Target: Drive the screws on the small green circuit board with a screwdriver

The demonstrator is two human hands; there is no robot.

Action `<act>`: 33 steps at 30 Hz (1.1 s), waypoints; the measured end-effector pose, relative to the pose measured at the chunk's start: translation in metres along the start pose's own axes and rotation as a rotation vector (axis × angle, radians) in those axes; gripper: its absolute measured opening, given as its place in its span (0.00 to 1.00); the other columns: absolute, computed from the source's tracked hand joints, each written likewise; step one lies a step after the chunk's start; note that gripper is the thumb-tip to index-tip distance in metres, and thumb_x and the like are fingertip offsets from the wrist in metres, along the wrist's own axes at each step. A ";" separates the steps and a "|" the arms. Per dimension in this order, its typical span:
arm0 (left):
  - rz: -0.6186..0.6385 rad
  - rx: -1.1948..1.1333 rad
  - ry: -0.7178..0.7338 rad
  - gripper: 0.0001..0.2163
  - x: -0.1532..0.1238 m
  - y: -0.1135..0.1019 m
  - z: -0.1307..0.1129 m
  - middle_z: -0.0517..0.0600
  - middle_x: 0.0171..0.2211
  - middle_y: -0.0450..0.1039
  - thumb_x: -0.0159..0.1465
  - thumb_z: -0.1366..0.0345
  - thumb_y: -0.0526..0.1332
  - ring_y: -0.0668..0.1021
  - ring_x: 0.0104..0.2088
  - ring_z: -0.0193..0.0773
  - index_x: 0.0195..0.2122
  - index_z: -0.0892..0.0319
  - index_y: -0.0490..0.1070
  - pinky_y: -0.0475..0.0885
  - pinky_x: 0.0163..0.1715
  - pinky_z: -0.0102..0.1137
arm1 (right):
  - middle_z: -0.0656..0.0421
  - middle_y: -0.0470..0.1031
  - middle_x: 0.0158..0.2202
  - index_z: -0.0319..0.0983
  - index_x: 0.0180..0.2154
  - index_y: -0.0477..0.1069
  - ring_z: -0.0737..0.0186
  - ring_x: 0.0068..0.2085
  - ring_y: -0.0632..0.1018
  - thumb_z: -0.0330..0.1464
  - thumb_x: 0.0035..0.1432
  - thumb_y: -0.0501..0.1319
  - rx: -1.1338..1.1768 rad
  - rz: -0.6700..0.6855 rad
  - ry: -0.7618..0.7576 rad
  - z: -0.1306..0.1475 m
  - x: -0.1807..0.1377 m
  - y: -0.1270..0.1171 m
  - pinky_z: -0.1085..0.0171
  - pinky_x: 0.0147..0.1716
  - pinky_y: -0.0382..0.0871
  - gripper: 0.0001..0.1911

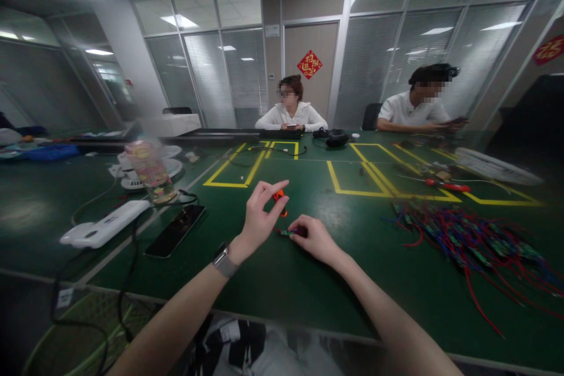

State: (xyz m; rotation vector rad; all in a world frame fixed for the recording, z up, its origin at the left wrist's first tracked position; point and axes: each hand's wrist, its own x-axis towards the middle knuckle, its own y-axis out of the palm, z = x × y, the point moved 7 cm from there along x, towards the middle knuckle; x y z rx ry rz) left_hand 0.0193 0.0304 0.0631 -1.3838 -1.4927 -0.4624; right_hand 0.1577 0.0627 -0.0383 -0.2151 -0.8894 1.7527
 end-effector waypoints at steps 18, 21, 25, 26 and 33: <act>0.062 -0.067 -0.034 0.17 0.002 0.002 0.002 0.52 0.43 0.70 0.71 0.68 0.51 0.73 0.42 0.38 0.60 0.56 0.63 0.70 0.45 0.34 | 0.57 0.75 0.33 0.38 0.35 0.76 0.60 0.34 0.75 0.27 0.53 0.63 -0.011 0.017 -0.006 0.004 0.000 0.000 0.62 0.36 0.70 0.06; 0.037 -0.035 -0.026 0.15 0.002 0.001 0.002 0.50 0.38 0.69 0.70 0.67 0.54 0.73 0.38 0.37 0.57 0.56 0.67 0.70 0.41 0.32 | 0.57 0.75 0.33 0.38 0.35 0.76 0.60 0.34 0.75 0.27 0.53 0.63 -0.008 0.018 -0.010 0.004 0.000 0.000 0.62 0.36 0.70 0.06; 0.028 -0.028 -0.023 0.12 0.002 -0.001 0.002 0.48 0.35 0.68 0.69 0.64 0.57 0.72 0.36 0.36 0.51 0.55 0.72 0.70 0.37 0.31 | 0.58 0.75 0.34 0.38 0.35 0.76 0.60 0.34 0.75 0.27 0.53 0.63 -0.013 0.020 -0.016 0.004 0.000 0.000 0.62 0.36 0.70 0.06; 0.042 -0.046 -0.022 0.13 0.002 0.000 0.002 0.49 0.36 0.69 0.70 0.65 0.54 0.73 0.37 0.37 0.53 0.55 0.70 0.70 0.38 0.31 | 0.58 0.75 0.34 0.39 0.35 0.76 0.60 0.34 0.75 0.27 0.53 0.63 -0.016 0.019 -0.017 0.004 0.000 0.000 0.62 0.36 0.70 0.06; 0.027 -0.072 -0.003 0.14 0.003 0.003 -0.001 0.50 0.38 0.71 0.70 0.66 0.55 0.74 0.38 0.37 0.56 0.56 0.68 0.71 0.41 0.32 | 0.57 0.74 0.33 0.38 0.34 0.76 0.60 0.34 0.75 0.27 0.53 0.62 -0.007 0.012 -0.022 0.005 0.000 0.000 0.62 0.36 0.70 0.05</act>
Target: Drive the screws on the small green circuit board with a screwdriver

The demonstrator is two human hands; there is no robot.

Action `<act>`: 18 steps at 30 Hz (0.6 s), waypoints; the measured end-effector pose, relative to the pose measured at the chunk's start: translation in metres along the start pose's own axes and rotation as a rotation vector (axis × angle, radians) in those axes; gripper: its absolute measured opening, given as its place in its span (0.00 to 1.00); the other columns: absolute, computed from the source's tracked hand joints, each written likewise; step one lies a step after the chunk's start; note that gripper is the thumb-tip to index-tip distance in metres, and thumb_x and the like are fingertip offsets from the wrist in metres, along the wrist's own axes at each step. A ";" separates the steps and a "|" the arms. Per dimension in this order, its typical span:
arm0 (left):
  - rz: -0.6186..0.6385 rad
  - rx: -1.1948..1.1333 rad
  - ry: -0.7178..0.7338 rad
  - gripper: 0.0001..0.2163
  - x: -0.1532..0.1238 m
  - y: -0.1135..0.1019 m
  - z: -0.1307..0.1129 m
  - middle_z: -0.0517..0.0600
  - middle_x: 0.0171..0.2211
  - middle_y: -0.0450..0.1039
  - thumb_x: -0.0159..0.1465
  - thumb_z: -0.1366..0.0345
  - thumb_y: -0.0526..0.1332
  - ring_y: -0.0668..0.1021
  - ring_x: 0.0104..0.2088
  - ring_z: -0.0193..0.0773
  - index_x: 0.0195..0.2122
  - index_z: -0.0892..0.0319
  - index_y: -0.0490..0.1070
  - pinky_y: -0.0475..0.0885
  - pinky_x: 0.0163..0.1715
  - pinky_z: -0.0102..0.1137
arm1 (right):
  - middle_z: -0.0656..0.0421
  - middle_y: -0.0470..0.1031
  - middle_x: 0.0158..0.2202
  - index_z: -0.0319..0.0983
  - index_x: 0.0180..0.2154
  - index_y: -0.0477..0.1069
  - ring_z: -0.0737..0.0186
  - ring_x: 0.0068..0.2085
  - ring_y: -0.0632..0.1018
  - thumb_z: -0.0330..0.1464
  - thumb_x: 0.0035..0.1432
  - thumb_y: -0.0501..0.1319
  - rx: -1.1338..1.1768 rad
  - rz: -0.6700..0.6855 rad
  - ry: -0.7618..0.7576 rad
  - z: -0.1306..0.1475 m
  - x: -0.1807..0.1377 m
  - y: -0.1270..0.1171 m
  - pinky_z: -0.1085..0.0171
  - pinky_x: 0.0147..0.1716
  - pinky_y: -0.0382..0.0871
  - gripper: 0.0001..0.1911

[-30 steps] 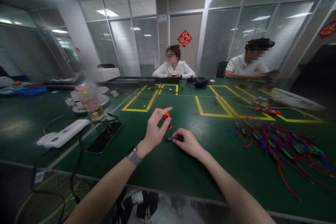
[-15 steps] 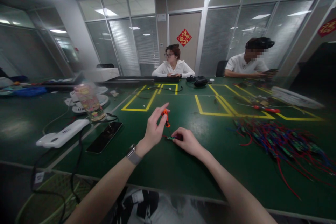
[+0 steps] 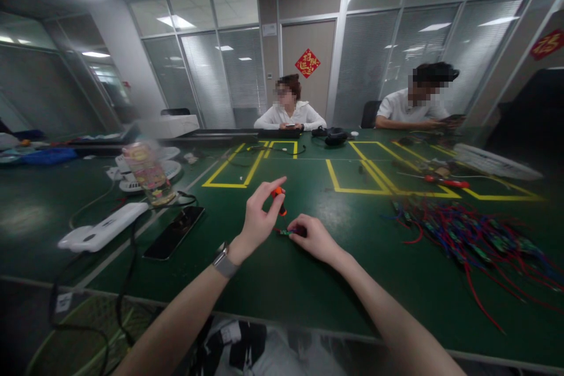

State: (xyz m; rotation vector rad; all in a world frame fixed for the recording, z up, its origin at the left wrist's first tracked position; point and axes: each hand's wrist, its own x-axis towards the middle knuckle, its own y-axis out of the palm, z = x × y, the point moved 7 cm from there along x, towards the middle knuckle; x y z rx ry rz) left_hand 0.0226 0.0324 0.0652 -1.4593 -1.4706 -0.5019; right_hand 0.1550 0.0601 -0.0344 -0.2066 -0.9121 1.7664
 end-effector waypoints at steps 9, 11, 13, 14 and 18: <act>0.013 -0.049 -0.010 0.16 -0.001 -0.001 0.002 0.52 0.44 0.71 0.72 0.67 0.49 0.74 0.43 0.37 0.59 0.56 0.65 0.70 0.45 0.33 | 0.57 0.75 0.33 0.38 0.34 0.76 0.59 0.35 0.76 0.28 0.53 0.62 0.004 -0.004 0.004 0.000 0.000 0.000 0.62 0.36 0.70 0.05; 0.004 -0.046 0.005 0.15 -0.001 0.000 0.001 0.52 0.43 0.72 0.71 0.68 0.51 0.75 0.43 0.37 0.58 0.56 0.65 0.70 0.45 0.32 | 0.57 0.75 0.34 0.38 0.35 0.76 0.60 0.34 0.76 0.28 0.53 0.62 0.011 -0.003 0.002 0.000 -0.001 0.000 0.62 0.36 0.70 0.06; -0.026 -0.014 0.018 0.13 -0.001 -0.002 0.002 0.49 0.38 0.71 0.69 0.66 0.56 0.74 0.39 0.36 0.54 0.56 0.69 0.71 0.41 0.31 | 0.57 0.75 0.34 0.38 0.35 0.76 0.60 0.35 0.76 0.27 0.53 0.62 0.008 0.001 -0.004 0.000 -0.001 0.000 0.62 0.37 0.70 0.06; -0.048 0.004 0.022 0.11 -0.001 -0.003 0.002 0.48 0.36 0.69 0.68 0.65 0.59 0.74 0.36 0.35 0.51 0.56 0.72 0.70 0.39 0.30 | 0.57 0.75 0.34 0.38 0.35 0.76 0.60 0.35 0.76 0.27 0.53 0.63 0.004 0.003 -0.005 0.000 -0.001 0.000 0.62 0.37 0.70 0.06; -0.057 0.009 0.011 0.12 -0.002 -0.005 0.002 0.48 0.36 0.68 0.70 0.65 0.56 0.73 0.37 0.35 0.52 0.56 0.71 0.70 0.39 0.30 | 0.56 0.75 0.34 0.37 0.35 0.77 0.60 0.35 0.75 0.27 0.53 0.63 0.000 0.002 0.001 -0.002 0.000 0.000 0.62 0.37 0.69 0.06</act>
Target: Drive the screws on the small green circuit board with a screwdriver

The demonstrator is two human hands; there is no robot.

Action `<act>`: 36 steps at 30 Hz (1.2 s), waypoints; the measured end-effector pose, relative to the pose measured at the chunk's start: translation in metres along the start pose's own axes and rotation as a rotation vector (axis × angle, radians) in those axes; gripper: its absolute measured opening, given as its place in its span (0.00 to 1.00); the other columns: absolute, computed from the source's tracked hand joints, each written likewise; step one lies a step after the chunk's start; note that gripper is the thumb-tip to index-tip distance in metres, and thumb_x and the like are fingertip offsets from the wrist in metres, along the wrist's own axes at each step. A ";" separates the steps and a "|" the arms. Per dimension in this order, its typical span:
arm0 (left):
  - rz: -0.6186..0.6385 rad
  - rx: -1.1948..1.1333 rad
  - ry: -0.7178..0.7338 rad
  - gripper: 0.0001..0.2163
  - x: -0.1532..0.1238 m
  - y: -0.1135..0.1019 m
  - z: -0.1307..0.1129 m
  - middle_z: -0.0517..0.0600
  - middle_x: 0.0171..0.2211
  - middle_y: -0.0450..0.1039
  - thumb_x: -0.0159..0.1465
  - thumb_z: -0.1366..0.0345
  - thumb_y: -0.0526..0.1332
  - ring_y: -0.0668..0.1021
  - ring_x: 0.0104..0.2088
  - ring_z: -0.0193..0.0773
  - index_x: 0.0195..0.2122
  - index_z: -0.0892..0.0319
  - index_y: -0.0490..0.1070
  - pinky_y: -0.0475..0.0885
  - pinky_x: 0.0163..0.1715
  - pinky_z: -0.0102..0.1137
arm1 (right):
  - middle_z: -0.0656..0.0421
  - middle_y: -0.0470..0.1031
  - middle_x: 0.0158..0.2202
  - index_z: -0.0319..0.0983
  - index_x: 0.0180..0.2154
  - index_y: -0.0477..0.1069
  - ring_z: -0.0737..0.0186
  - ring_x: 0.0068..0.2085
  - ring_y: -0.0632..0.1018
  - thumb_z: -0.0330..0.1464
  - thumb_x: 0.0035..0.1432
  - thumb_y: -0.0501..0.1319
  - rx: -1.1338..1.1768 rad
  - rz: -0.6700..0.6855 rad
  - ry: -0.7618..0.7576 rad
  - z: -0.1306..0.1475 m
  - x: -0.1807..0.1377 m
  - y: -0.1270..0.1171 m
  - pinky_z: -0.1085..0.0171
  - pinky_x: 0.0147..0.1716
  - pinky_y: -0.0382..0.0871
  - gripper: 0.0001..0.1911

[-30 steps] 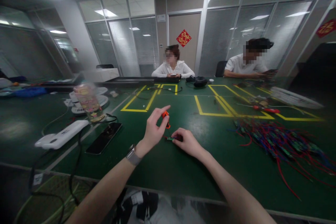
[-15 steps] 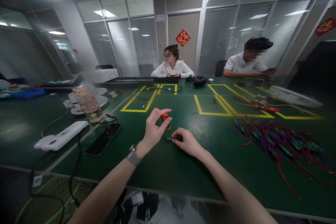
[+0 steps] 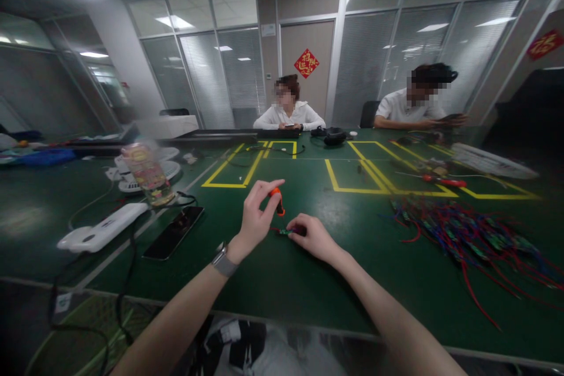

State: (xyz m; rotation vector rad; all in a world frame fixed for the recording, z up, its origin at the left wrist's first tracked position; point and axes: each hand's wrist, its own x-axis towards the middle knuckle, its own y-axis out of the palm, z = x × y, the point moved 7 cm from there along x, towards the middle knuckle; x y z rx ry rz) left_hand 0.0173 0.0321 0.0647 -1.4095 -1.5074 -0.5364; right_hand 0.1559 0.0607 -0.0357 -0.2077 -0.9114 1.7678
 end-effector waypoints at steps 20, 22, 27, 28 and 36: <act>-0.043 0.109 0.004 0.11 0.001 -0.002 0.001 0.47 0.34 0.66 0.66 0.65 0.61 0.72 0.35 0.36 0.50 0.55 0.72 0.70 0.38 0.30 | 0.56 0.75 0.35 0.37 0.36 0.77 0.60 0.34 0.75 0.28 0.53 0.63 0.009 -0.002 -0.002 0.000 0.000 0.000 0.62 0.37 0.69 0.07; -0.033 0.103 -0.003 0.10 0.000 -0.002 0.001 0.47 0.33 0.65 0.66 0.64 0.62 0.72 0.35 0.35 0.48 0.56 0.73 0.70 0.38 0.30 | 0.56 0.75 0.35 0.37 0.36 0.77 0.60 0.34 0.75 0.28 0.53 0.63 0.013 -0.003 -0.003 0.000 0.000 -0.001 0.62 0.37 0.69 0.07; 0.055 0.022 -0.028 0.16 0.000 0.004 -0.001 0.53 0.45 0.71 0.71 0.70 0.49 0.74 0.45 0.37 0.59 0.56 0.64 0.70 0.46 0.33 | 0.57 0.75 0.34 0.37 0.35 0.77 0.60 0.34 0.75 0.27 0.53 0.63 0.016 -0.004 -0.006 -0.001 0.000 0.000 0.62 0.36 0.69 0.06; 0.054 0.013 -0.028 0.17 0.000 0.004 -0.001 0.53 0.46 0.71 0.71 0.70 0.49 0.74 0.45 0.37 0.59 0.57 0.64 0.70 0.47 0.33 | 0.57 0.74 0.33 0.37 0.35 0.77 0.61 0.34 0.75 0.27 0.53 0.63 0.014 -0.003 0.000 -0.002 0.001 0.000 0.63 0.36 0.69 0.06; -0.018 0.096 -0.010 0.11 0.000 -0.002 0.000 0.48 0.35 0.69 0.66 0.65 0.61 0.73 0.37 0.37 0.49 0.57 0.72 0.70 0.39 0.31 | 0.57 0.74 0.34 0.37 0.36 0.77 0.60 0.34 0.75 0.27 0.53 0.63 0.002 0.012 0.018 0.001 0.000 0.000 0.63 0.36 0.68 0.07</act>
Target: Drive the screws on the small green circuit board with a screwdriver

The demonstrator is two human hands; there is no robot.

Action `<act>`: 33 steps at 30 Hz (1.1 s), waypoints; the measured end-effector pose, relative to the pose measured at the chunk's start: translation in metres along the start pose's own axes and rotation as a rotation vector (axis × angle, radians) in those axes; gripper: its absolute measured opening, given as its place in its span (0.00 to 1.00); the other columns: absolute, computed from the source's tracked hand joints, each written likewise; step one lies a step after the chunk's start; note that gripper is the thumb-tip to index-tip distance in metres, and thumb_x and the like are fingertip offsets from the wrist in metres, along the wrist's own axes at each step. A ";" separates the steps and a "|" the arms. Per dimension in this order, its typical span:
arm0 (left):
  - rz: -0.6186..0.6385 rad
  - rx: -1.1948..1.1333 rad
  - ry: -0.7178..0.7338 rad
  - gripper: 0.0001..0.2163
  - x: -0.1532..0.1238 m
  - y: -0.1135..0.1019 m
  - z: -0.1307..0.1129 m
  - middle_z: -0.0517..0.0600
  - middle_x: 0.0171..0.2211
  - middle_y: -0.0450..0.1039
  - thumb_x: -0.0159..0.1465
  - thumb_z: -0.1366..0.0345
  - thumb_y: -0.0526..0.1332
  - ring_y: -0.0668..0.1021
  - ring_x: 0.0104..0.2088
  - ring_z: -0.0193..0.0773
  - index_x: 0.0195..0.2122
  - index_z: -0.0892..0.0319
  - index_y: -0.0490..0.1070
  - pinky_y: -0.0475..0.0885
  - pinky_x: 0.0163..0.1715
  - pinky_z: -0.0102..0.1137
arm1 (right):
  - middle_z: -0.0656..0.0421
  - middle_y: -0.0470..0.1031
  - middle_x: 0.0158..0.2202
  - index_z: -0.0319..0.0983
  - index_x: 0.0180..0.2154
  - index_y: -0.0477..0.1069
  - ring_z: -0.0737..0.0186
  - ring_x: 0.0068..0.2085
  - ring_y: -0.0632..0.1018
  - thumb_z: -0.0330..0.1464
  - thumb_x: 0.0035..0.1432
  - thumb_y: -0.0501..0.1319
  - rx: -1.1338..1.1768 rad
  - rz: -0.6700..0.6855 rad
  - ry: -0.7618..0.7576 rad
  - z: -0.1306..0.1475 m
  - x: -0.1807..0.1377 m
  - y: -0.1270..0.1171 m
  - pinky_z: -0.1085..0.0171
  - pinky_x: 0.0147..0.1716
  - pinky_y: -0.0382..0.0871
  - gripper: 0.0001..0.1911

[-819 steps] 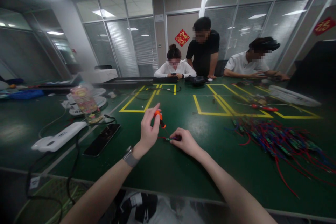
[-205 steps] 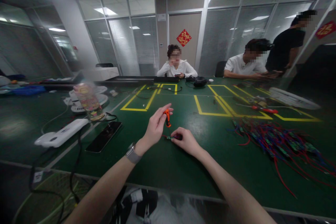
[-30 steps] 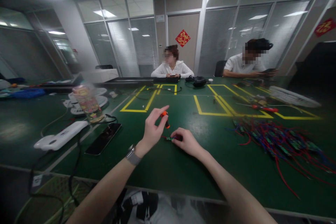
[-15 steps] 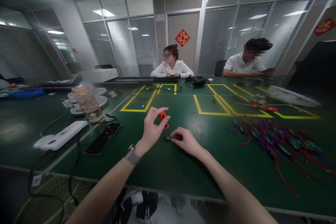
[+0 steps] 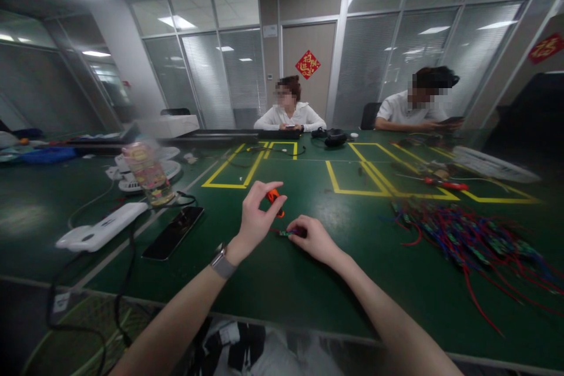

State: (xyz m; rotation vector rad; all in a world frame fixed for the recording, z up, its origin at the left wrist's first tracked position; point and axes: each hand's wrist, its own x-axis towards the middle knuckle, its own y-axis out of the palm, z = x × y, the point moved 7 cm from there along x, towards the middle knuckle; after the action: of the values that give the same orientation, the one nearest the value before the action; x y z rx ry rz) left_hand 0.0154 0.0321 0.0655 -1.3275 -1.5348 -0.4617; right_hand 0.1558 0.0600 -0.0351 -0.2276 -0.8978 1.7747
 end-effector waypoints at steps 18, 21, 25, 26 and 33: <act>-0.022 0.007 0.006 0.13 0.000 -0.001 -0.003 0.50 0.38 0.71 0.69 0.67 0.56 0.75 0.39 0.37 0.54 0.56 0.69 0.72 0.41 0.32 | 0.57 0.75 0.35 0.38 0.36 0.77 0.61 0.34 0.75 0.28 0.54 0.63 0.003 0.003 -0.011 0.000 0.000 -0.001 0.62 0.37 0.70 0.06; -0.051 0.035 -0.005 0.11 0.000 -0.003 -0.002 0.49 0.35 0.70 0.67 0.64 0.60 0.74 0.37 0.37 0.49 0.56 0.73 0.72 0.40 0.32 | 0.57 0.75 0.35 0.38 0.36 0.77 0.61 0.34 0.75 0.28 0.54 0.63 0.005 0.007 -0.006 -0.001 0.000 0.000 0.62 0.37 0.70 0.06; -0.033 -0.007 -0.006 0.14 -0.001 -0.001 -0.002 0.53 0.43 0.71 0.70 0.67 0.53 0.75 0.43 0.38 0.56 0.57 0.68 0.71 0.45 0.33 | 0.57 0.75 0.34 0.37 0.36 0.77 0.61 0.34 0.75 0.27 0.53 0.63 0.003 0.005 0.000 -0.002 0.000 0.001 0.62 0.36 0.70 0.06; -0.029 -0.013 0.001 0.15 -0.002 -0.001 -0.002 0.52 0.43 0.71 0.71 0.68 0.52 0.75 0.43 0.38 0.56 0.57 0.68 0.71 0.44 0.33 | 0.57 0.74 0.34 0.37 0.36 0.77 0.61 0.34 0.75 0.28 0.53 0.63 0.003 0.004 -0.002 -0.002 0.001 0.000 0.62 0.36 0.70 0.06; -0.050 0.032 -0.009 0.13 -0.002 -0.002 -0.001 0.50 0.39 0.68 0.68 0.66 0.58 0.74 0.40 0.38 0.53 0.56 0.71 0.72 0.41 0.33 | 0.57 0.75 0.34 0.38 0.36 0.77 0.61 0.34 0.75 0.27 0.53 0.63 -0.001 0.003 -0.009 0.000 0.001 -0.001 0.62 0.37 0.70 0.06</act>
State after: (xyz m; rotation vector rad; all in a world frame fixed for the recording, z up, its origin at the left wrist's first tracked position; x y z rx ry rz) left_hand 0.0140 0.0295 0.0653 -1.2711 -1.5793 -0.4611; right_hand 0.1560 0.0605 -0.0346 -0.2216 -0.9056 1.7795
